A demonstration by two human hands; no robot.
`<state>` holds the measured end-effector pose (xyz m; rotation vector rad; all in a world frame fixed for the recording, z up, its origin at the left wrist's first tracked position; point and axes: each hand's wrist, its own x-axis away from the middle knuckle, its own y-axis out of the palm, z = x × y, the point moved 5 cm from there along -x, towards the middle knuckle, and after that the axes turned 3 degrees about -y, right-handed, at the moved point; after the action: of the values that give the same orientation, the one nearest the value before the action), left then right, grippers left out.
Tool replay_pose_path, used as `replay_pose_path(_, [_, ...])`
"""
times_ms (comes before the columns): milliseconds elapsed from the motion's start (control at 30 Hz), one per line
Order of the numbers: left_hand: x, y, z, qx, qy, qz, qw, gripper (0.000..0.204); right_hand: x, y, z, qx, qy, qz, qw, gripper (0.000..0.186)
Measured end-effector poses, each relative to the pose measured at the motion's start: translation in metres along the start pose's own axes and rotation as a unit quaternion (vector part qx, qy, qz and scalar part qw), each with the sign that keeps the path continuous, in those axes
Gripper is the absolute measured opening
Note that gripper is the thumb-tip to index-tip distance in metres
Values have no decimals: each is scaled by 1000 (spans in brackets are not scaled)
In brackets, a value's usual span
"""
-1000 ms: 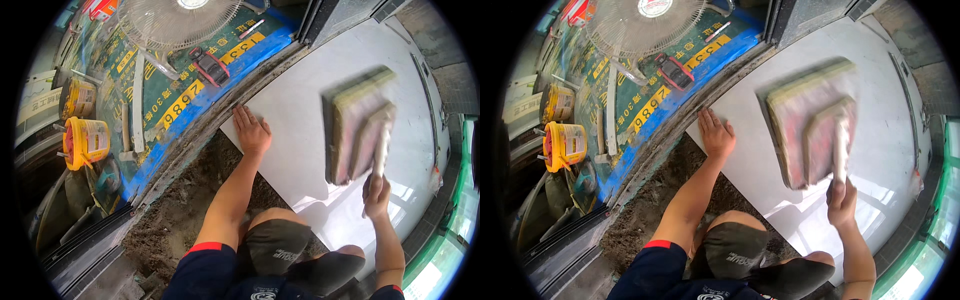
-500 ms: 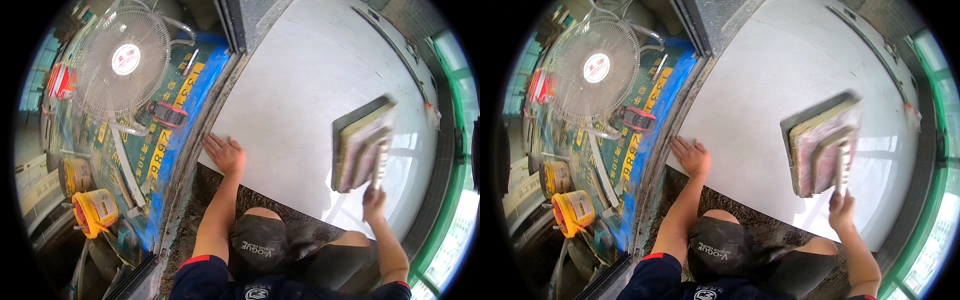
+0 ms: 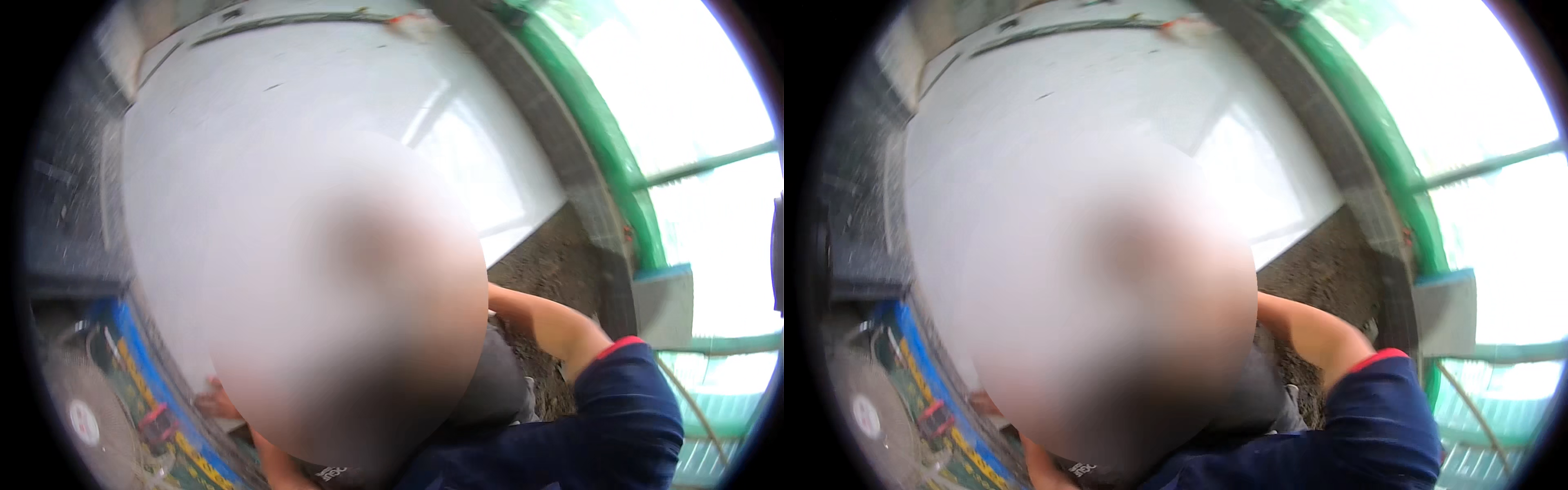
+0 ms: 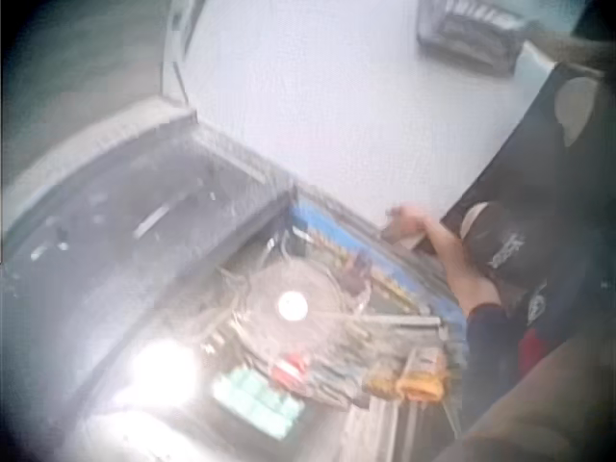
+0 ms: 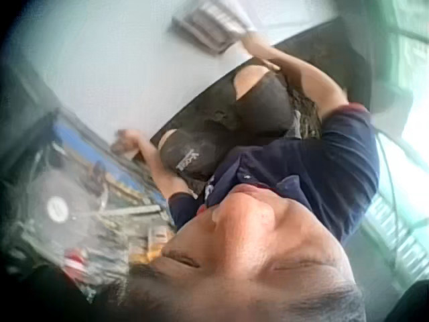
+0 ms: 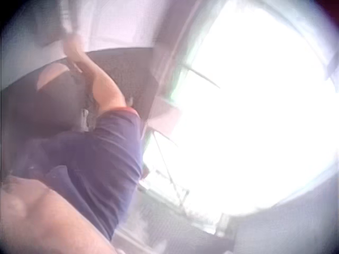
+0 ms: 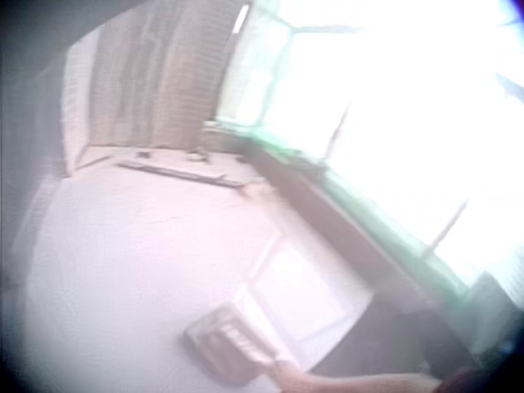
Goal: The person taps a floor tile with a float, checks the level with a tool, inserts plastic spacers into the joint by hand, and then uses a shovel to move dry mortar.
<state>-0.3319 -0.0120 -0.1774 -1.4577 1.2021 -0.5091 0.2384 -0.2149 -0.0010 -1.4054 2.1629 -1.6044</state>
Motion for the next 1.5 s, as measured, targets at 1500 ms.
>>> replay_pose_path(1500, [85,-154,291,130,241,-200,941,88,-10,-238,114,-285,56,290,912,55])
